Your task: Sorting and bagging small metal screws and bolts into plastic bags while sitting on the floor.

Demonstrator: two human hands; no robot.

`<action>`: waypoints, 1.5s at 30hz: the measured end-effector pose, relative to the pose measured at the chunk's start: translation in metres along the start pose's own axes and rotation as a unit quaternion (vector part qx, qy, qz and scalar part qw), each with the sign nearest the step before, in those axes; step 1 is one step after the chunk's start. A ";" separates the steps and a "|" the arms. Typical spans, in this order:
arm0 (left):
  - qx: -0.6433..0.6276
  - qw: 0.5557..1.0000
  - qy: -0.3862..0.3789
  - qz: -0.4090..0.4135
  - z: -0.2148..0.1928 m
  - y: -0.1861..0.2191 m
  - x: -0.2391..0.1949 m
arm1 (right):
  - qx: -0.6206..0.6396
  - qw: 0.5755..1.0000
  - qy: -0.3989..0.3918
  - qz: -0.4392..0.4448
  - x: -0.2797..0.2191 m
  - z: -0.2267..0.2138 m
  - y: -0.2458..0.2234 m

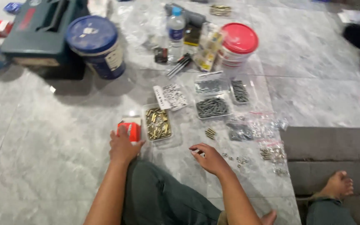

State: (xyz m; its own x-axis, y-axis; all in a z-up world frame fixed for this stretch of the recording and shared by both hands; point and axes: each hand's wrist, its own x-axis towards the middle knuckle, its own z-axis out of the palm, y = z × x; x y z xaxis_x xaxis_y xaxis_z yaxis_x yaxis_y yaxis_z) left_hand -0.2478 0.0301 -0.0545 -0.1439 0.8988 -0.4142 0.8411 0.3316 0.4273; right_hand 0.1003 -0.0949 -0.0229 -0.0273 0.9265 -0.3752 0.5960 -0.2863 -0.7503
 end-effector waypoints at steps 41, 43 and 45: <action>-0.002 0.807 0.227 0.545 0.060 0.138 -0.134 | -0.138 0.883 0.380 -0.240 -0.056 -0.058 -0.060; 0.001 0.808 0.219 0.548 0.060 0.138 -0.136 | -0.123 0.890 0.372 -0.232 -0.058 -0.060 -0.063; -0.032 0.829 0.179 0.528 0.063 0.142 -0.141 | -0.030 0.905 0.360 -0.224 -0.063 -0.068 -0.062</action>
State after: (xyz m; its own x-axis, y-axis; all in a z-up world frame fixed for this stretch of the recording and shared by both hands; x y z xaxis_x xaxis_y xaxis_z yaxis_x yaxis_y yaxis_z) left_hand -0.0748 -0.0680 0.0142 0.5011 0.7207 0.4791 0.5687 -0.6915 0.4454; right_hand 0.1195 -0.1192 0.0839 0.2403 0.8716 0.4273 0.6977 0.1509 -0.7003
